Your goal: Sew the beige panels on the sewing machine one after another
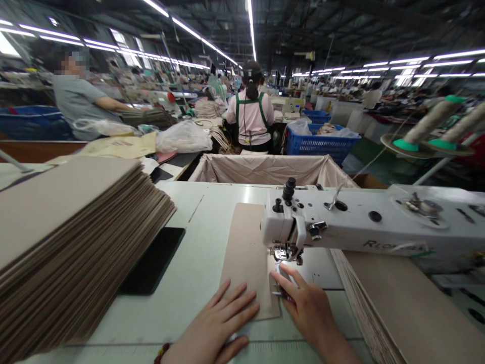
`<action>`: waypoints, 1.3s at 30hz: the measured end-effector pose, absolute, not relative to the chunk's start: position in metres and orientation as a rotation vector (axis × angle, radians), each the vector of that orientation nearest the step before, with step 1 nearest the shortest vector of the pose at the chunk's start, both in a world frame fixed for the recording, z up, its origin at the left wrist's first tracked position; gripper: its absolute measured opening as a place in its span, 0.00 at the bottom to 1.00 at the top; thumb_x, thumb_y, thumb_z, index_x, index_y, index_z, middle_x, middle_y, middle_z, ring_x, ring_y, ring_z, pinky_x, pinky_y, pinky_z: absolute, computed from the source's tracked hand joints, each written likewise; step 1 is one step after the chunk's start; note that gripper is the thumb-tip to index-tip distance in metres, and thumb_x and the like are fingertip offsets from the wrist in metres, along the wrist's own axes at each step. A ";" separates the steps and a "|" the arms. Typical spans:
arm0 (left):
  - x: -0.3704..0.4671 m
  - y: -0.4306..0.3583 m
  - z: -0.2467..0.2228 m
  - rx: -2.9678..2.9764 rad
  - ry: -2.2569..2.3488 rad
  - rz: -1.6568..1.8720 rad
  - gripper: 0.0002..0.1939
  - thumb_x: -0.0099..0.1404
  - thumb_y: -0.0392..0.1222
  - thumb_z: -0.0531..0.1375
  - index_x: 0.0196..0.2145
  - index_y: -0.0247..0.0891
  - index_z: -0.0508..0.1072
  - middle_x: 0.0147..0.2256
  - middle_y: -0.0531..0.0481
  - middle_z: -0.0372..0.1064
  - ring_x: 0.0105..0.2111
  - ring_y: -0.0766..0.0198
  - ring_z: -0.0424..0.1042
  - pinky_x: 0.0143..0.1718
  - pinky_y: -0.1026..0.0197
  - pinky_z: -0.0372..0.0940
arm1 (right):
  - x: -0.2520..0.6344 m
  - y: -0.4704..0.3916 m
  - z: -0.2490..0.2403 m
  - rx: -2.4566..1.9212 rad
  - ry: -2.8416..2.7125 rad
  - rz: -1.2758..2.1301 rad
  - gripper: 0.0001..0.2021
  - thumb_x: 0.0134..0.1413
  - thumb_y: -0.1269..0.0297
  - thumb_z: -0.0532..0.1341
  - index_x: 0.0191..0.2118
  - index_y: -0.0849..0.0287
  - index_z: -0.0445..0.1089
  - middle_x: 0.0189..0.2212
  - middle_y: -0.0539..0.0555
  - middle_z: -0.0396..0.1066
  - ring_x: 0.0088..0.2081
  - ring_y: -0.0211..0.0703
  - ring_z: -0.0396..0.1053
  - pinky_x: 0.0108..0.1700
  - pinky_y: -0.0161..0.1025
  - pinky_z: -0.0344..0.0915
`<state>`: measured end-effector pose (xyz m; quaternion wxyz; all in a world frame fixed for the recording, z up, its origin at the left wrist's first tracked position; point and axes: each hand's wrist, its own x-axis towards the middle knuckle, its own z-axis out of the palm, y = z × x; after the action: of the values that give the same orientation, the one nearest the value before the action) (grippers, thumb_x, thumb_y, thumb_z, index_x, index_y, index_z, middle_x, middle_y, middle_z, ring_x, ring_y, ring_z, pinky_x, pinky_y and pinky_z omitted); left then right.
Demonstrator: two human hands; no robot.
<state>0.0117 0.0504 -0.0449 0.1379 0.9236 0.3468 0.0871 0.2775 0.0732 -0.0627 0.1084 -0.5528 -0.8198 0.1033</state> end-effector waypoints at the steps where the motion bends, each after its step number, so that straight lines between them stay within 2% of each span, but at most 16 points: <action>1: 0.012 0.052 -0.045 2.666 1.006 0.244 0.29 0.72 0.44 0.55 0.66 0.50 0.51 0.64 0.52 0.51 0.65 0.53 0.50 0.65 0.42 0.43 | 0.277 0.073 -0.063 -1.624 -2.411 0.298 0.32 0.53 0.76 0.57 0.62 0.40 0.57 0.62 0.48 0.59 0.43 0.44 0.73 0.42 0.41 0.70; 10: 0.022 0.075 -0.052 2.654 1.043 0.216 0.29 0.73 0.45 0.53 0.67 0.49 0.47 0.66 0.52 0.48 0.65 0.54 0.49 0.65 0.44 0.47 | 0.278 0.073 -0.066 -1.628 -2.401 0.315 0.33 0.52 0.78 0.57 0.62 0.41 0.58 0.62 0.47 0.58 0.45 0.44 0.72 0.44 0.42 0.70; 17: 0.027 0.097 -0.055 2.671 1.100 0.241 0.27 0.73 0.47 0.53 0.66 0.50 0.51 0.65 0.54 0.49 0.65 0.56 0.50 0.65 0.45 0.47 | 0.278 0.074 -0.070 -1.617 -2.399 0.320 0.33 0.52 0.78 0.56 0.62 0.42 0.57 0.62 0.48 0.58 0.44 0.44 0.72 0.44 0.42 0.70; 28: 0.030 0.131 -0.064 2.645 1.148 0.331 0.27 0.73 0.48 0.53 0.66 0.49 0.52 0.65 0.51 0.50 0.64 0.53 0.50 0.65 0.45 0.46 | 0.280 0.074 -0.073 -1.586 -2.385 0.321 0.33 0.53 0.78 0.55 0.62 0.42 0.56 0.62 0.47 0.59 0.45 0.44 0.72 0.43 0.42 0.70; 39: 0.033 0.136 -0.068 2.632 1.217 0.347 0.29 0.74 0.49 0.51 0.67 0.49 0.46 0.67 0.52 0.45 0.66 0.54 0.44 0.66 0.44 0.41 | 0.280 0.075 -0.075 -1.591 -2.371 0.318 0.34 0.51 0.79 0.56 0.62 0.42 0.57 0.62 0.46 0.59 0.45 0.45 0.73 0.43 0.43 0.71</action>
<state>0.0326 0.1361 -0.0678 0.1104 0.8957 0.4143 0.1180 0.2802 0.0747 -0.0747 0.1339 -0.5488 -0.8179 0.1095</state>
